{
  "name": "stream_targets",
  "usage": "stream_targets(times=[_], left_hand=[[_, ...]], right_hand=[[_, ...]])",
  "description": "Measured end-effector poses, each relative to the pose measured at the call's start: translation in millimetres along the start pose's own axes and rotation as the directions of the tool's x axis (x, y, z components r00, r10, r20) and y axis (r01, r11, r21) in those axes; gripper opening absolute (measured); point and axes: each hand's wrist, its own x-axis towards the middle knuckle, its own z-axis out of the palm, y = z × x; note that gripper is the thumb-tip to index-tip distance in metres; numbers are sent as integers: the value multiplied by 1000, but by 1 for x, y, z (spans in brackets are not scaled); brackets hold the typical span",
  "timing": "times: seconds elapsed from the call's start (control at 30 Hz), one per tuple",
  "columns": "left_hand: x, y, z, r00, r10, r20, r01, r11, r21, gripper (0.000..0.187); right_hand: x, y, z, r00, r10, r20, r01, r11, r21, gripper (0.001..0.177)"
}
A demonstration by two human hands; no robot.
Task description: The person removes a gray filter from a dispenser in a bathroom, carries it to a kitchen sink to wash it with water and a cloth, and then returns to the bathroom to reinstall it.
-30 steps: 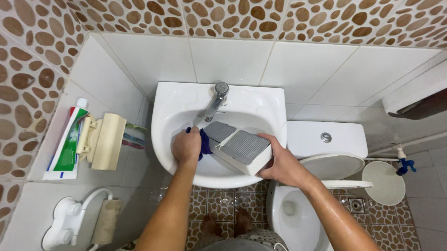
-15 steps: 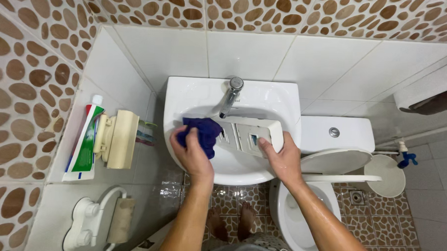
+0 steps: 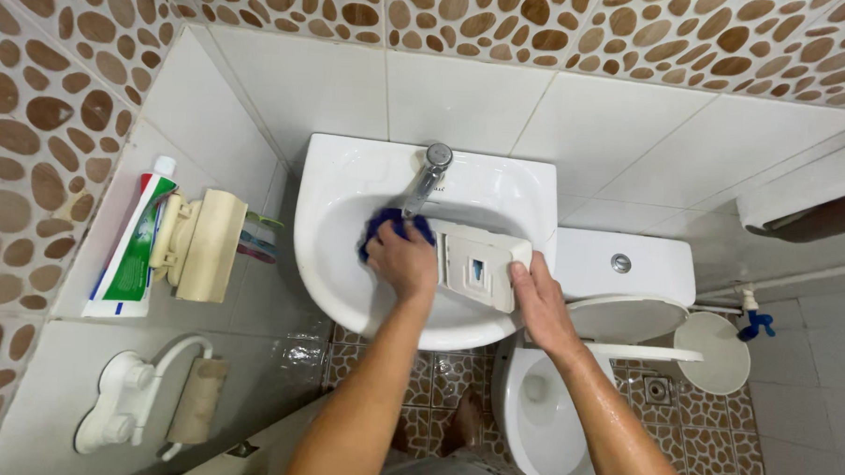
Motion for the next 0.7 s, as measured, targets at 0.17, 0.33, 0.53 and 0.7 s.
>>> stream_targets(times=[0.17, 0.33, 0.53, 0.7], left_hand=[[-60, 25, -13, 964, 265, -32, -266, 946, -186, 41], [-92, 15, -10, 813, 582, 27, -526, 753, -395, 42], [-95, 22, 3, 951, 308, -22, -300, 904, -304, 31], [-33, 10, -33, 910, 394, 131, -355, 902, -243, 22]], right_hand=[[14, 17, 17, 918, -393, -61, 397, 897, 194, 64], [19, 21, 6, 956, -292, 12, 284, 939, 194, 74], [18, -14, -16, 901, -393, 184, 374, 918, 129, 111], [22, -31, -31, 915, -226, 334, 270, 958, -92, 94]])
